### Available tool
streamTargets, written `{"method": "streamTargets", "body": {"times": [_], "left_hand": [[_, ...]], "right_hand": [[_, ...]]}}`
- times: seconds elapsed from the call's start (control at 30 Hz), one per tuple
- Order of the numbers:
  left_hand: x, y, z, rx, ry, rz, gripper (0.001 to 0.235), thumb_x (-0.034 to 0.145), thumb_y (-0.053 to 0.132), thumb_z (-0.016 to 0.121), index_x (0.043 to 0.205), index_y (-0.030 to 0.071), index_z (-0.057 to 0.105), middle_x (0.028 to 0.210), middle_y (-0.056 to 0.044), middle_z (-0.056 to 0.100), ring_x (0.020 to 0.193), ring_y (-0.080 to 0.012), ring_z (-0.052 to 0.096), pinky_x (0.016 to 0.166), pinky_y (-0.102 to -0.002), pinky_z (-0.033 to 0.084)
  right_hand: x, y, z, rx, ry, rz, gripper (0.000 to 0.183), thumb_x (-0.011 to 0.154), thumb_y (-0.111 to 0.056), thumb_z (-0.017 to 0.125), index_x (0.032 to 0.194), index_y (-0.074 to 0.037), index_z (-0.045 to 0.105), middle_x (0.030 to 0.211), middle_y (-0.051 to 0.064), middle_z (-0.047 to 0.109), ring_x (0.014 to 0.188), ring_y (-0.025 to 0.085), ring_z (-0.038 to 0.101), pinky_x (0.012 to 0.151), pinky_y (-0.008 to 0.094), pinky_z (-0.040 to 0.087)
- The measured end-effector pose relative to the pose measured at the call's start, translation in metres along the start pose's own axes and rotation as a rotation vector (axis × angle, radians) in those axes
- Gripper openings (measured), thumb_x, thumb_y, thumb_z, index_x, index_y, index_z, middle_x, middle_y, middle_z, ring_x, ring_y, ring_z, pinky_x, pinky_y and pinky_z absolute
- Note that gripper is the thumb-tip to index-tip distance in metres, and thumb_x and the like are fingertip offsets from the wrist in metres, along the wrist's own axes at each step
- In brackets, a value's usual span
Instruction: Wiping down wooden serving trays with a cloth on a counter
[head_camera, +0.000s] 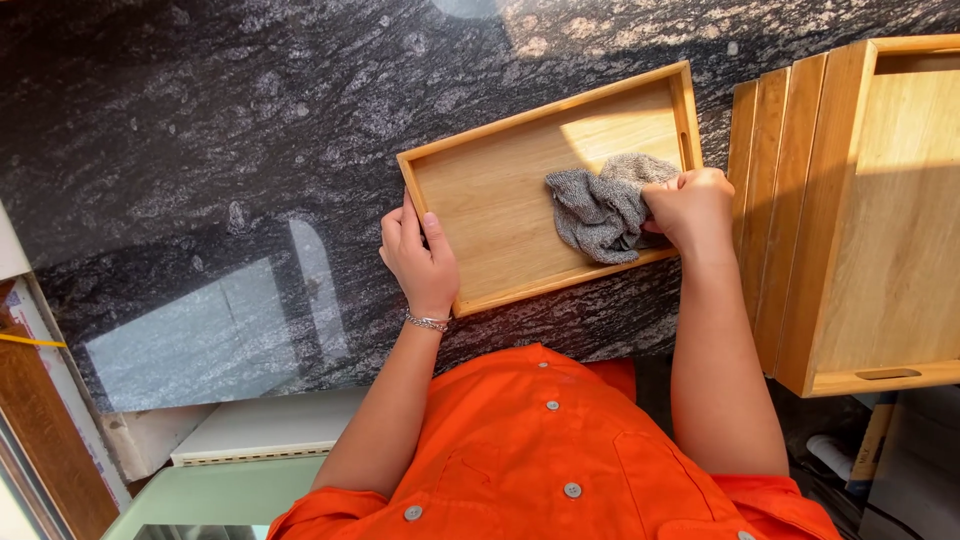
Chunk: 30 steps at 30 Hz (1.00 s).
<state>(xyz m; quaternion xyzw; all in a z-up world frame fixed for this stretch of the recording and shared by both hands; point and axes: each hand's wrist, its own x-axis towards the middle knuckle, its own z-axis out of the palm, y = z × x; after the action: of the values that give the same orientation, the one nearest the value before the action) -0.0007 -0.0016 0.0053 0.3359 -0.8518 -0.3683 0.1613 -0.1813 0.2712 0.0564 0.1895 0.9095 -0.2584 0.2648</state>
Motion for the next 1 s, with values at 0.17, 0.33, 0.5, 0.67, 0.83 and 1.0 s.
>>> {"method": "streamTargets", "body": {"times": [0.17,0.33,0.5,0.67,0.83,1.0], "left_hand": [[-0.002,-0.004,0.001,0.003,0.003,0.002,0.045,0.11,0.029,0.046,0.15,0.012,0.053,0.109,-0.002,0.053,0.086,-0.0228,0.057,0.079,-0.036,0.035],[-0.002,-0.006,0.003,0.004,0.002,0.008,0.045,0.109,0.03,0.046,0.15,0.013,0.053,0.109,-0.001,0.053,0.086,-0.022,0.057,0.079,-0.036,0.034],[0.0,0.0,0.001,0.008,0.004,-0.001,0.045,0.11,0.03,0.045,0.15,0.013,0.053,0.109,0.0,0.053,0.086,-0.0207,0.056,0.08,-0.036,0.034],[0.0,0.0,0.001,0.017,0.017,0.008,0.045,0.109,0.03,0.047,0.15,0.013,0.053,0.109,-0.003,0.053,0.087,-0.0244,0.057,0.08,-0.038,0.036],[0.002,-0.003,0.003,0.017,0.008,0.01,0.044,0.109,0.03,0.047,0.149,0.013,0.054,0.109,-0.002,0.054,0.086,-0.023,0.057,0.08,-0.037,0.036],[0.002,0.001,0.001,0.011,0.02,0.002,0.045,0.108,0.029,0.047,0.15,0.014,0.054,0.109,-0.002,0.054,0.086,-0.0238,0.058,0.08,-0.037,0.037]], "right_hand": [[-0.004,0.021,0.001,-0.008,-0.024,-0.017,0.018,0.086,-0.013,0.065,0.072,-0.007,0.074,0.053,0.011,0.066,0.048,0.02,0.069,0.053,0.024,0.056],[0.011,0.018,0.006,-0.096,0.003,-0.038,0.022,0.084,-0.018,0.066,0.063,-0.017,0.073,0.045,0.004,0.061,0.042,0.024,0.066,0.05,0.025,0.053],[-0.006,0.016,-0.002,-0.013,-0.012,-0.035,0.019,0.084,-0.014,0.065,0.069,-0.008,0.074,0.051,0.011,0.065,0.047,0.018,0.068,0.055,0.024,0.055],[0.027,0.01,0.013,-0.095,-0.021,-0.049,0.027,0.087,-0.016,0.067,0.061,-0.009,0.071,0.047,0.011,0.064,0.044,0.021,0.068,0.051,0.026,0.055],[0.011,0.006,0.003,-0.123,-0.015,-0.036,0.027,0.087,-0.016,0.066,0.062,-0.008,0.072,0.046,0.01,0.063,0.045,0.025,0.069,0.054,0.028,0.056],[0.031,0.012,0.001,-0.266,-0.041,-0.049,0.029,0.085,-0.017,0.068,0.058,-0.007,0.07,0.042,0.01,0.061,0.047,0.028,0.069,0.057,0.031,0.057]]}}
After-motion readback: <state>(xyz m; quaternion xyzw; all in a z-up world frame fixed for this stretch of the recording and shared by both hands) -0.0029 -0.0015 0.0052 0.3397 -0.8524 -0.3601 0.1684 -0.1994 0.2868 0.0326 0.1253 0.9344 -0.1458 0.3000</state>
